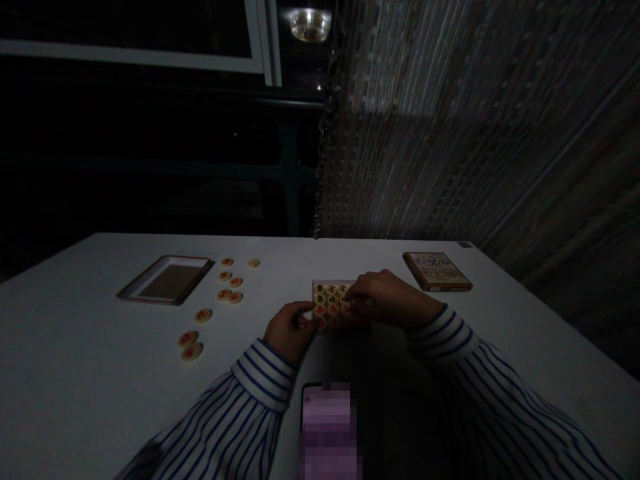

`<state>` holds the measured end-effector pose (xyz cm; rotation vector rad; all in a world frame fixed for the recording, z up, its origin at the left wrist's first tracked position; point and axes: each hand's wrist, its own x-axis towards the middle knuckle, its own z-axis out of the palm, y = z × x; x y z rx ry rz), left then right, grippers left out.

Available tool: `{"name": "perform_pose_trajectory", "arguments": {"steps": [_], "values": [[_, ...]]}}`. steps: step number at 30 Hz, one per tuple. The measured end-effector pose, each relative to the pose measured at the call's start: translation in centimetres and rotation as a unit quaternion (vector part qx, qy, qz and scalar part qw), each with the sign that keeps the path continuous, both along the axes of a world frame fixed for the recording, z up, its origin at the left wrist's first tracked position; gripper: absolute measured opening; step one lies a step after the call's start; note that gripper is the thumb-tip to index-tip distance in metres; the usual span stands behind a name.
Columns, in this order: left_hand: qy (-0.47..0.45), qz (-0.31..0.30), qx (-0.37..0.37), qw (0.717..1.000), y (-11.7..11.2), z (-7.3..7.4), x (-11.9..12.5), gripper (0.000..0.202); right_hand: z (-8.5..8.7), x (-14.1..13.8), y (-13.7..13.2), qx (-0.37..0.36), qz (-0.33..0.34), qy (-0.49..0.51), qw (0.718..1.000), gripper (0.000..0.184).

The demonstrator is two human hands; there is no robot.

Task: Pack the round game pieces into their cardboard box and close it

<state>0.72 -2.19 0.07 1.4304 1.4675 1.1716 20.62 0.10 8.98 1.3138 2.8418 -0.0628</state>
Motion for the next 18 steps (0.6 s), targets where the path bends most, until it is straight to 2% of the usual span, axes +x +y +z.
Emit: {"name": "perform_pose_trajectory", "arguments": {"steps": [4, 18], "values": [[0.003, 0.009, 0.004, 1.0, 0.1, -0.3, 0.1, 0.03, 0.3, 0.3, 0.1, -0.006, -0.02, -0.019, 1.0, 0.026], [-0.022, 0.023, 0.011, 0.999, 0.0, -0.5, 0.3, 0.03, -0.9, 0.0, 0.1, -0.018, 0.005, -0.06, 0.998, 0.022]]}}
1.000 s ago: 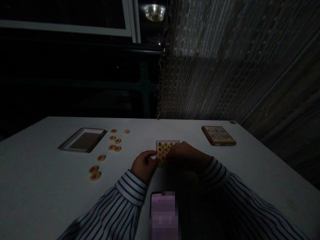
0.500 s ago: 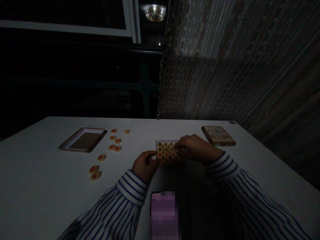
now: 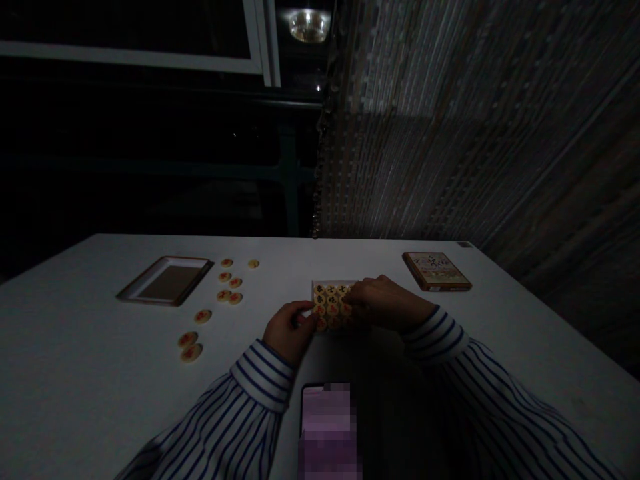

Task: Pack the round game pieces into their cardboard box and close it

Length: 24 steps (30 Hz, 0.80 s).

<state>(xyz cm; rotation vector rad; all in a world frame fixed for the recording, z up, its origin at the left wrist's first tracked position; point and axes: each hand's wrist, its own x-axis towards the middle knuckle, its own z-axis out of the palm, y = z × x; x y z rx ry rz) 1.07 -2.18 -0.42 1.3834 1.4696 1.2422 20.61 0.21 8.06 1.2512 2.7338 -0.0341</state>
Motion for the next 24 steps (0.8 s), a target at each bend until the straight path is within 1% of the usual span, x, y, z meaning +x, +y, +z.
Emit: {"name": "perform_pose_trajectory", "arguments": {"steps": [4, 10, 15, 18, 21, 24], "values": [[0.007, 0.003, 0.003, 1.0, 0.02, -0.05, 0.01, 0.03, 0.07, 0.08, -0.06, 0.0, 0.003, 0.004, 1.0, 0.02], [0.004, -0.009, 0.004, 1.0, 0.14, -0.31, -0.01, 0.031, 0.3, -0.02, -0.13, -0.01, 0.0, 0.007, 1.0, 0.02], [0.002, -0.002, 0.006, 1.0, 0.18, -0.53, 0.12, 0.03, 0.19, -0.07, -0.06, -0.014, -0.009, -0.006, 1.0, 0.02], [-0.008, 0.002, 0.003, 1.0, 0.09, -0.37, 0.13, 0.029, 0.22, -0.05, -0.07, -0.009, -0.008, -0.003, 1.0, 0.021], [0.005, -0.004, -0.001, 1.0, 0.02, -0.07, -0.04, 0.03, 0.45, 0.1, -0.07, 0.001, -0.01, 0.005, 1.0, 0.022], [0.014, -0.017, -0.006, 1.0, 0.01, 0.16, -0.35, 0.031, 0.76, 0.48, 0.0, 0.022, -0.033, 0.011, 0.999, 0.026]]}}
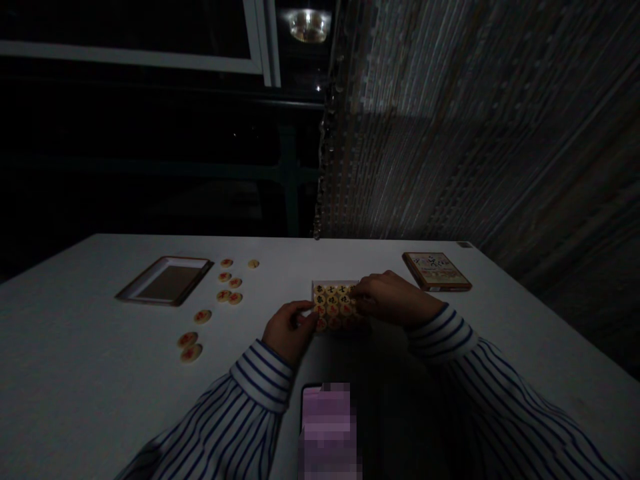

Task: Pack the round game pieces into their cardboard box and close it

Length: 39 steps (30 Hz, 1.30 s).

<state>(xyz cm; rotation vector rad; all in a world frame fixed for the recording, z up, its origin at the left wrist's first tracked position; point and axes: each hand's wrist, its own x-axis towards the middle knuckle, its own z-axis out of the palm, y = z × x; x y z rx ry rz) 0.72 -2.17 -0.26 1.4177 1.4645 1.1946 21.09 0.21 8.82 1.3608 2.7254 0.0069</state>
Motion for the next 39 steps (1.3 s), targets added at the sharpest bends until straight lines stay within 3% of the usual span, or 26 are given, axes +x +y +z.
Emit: {"name": "perform_pose_trajectory", "arguments": {"steps": [5, 11, 19, 39], "values": [[0.02, -0.016, -0.006, 1.0, 0.1, -0.1, -0.3, 0.034, -0.1, 0.9, 0.3, 0.024, -0.096, -0.02, 0.995, 0.033], [0.04, -0.035, 0.002, 0.999, 0.3, -0.2, -0.4, 0.03, -1.7, 1.0, 0.8, 0.0, -0.178, -0.019, 0.984, 0.038], [0.042, -0.026, 0.011, 0.999, 0.1, 0.1, -0.3, 0.029, -2.9, 0.5, 1.5, -0.057, -0.178, 0.027, 0.982, 0.035], [0.063, -0.04, 0.005, 0.997, 0.3, -0.2, -0.4, 0.03, -3.3, 0.5, 1.8, -0.066, -0.164, 0.045, 0.983, 0.03]]}}
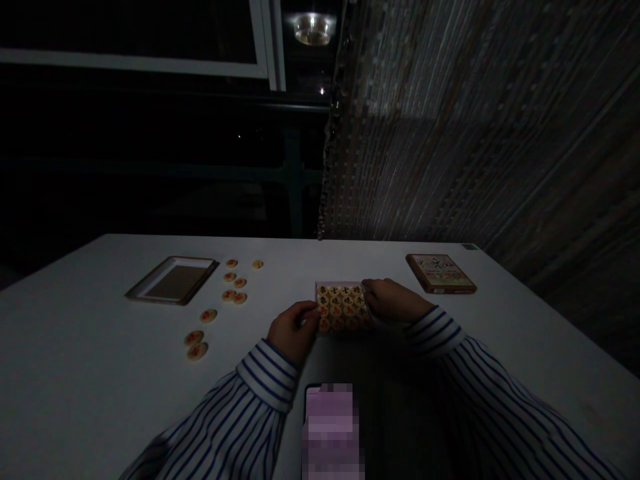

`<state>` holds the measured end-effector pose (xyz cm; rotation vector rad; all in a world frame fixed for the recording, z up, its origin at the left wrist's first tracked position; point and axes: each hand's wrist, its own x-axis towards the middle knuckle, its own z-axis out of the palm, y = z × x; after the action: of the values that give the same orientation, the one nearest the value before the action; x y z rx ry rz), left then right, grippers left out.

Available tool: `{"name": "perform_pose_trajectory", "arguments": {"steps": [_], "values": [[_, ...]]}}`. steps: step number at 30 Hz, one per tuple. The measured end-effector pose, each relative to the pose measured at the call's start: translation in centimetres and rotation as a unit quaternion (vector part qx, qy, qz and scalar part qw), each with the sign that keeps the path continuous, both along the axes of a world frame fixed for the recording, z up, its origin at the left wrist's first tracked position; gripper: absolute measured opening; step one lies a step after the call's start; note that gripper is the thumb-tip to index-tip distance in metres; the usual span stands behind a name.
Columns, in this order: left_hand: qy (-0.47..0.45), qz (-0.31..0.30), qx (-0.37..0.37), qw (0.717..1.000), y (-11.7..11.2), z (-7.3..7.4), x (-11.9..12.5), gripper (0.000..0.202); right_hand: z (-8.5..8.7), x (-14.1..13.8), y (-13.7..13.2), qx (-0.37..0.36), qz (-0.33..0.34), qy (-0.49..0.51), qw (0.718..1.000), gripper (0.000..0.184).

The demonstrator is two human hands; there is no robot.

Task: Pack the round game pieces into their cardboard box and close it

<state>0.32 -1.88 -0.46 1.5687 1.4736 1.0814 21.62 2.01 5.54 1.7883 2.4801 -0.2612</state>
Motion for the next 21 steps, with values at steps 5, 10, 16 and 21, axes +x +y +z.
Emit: {"name": "perform_pose_trajectory", "arguments": {"steps": [5, 10, 16, 21], "values": [[0.001, 0.003, -0.001, 1.0, -0.1, 0.4, 0.0, 0.029, -0.3, 0.2, 0.2, 0.005, 0.004, -0.001, 1.0, 0.031], [0.0, -0.006, 0.002, 1.0, -0.1, 0.5, 0.0, 0.03, -0.5, 0.2, 0.3, 0.005, 0.003, 0.005, 1.0, 0.031], [-0.003, 0.004, -0.018, 1.0, -0.1, 0.3, 0.1, 0.032, 0.2, 0.2, 0.0, 0.007, -0.003, -0.005, 1.0, 0.031], [0.008, 0.024, 0.006, 1.0, -0.2, 0.7, 0.1, 0.028, 1.5, 0.1, -0.5, 0.076, -0.007, 0.027, 0.997, 0.036]]}}
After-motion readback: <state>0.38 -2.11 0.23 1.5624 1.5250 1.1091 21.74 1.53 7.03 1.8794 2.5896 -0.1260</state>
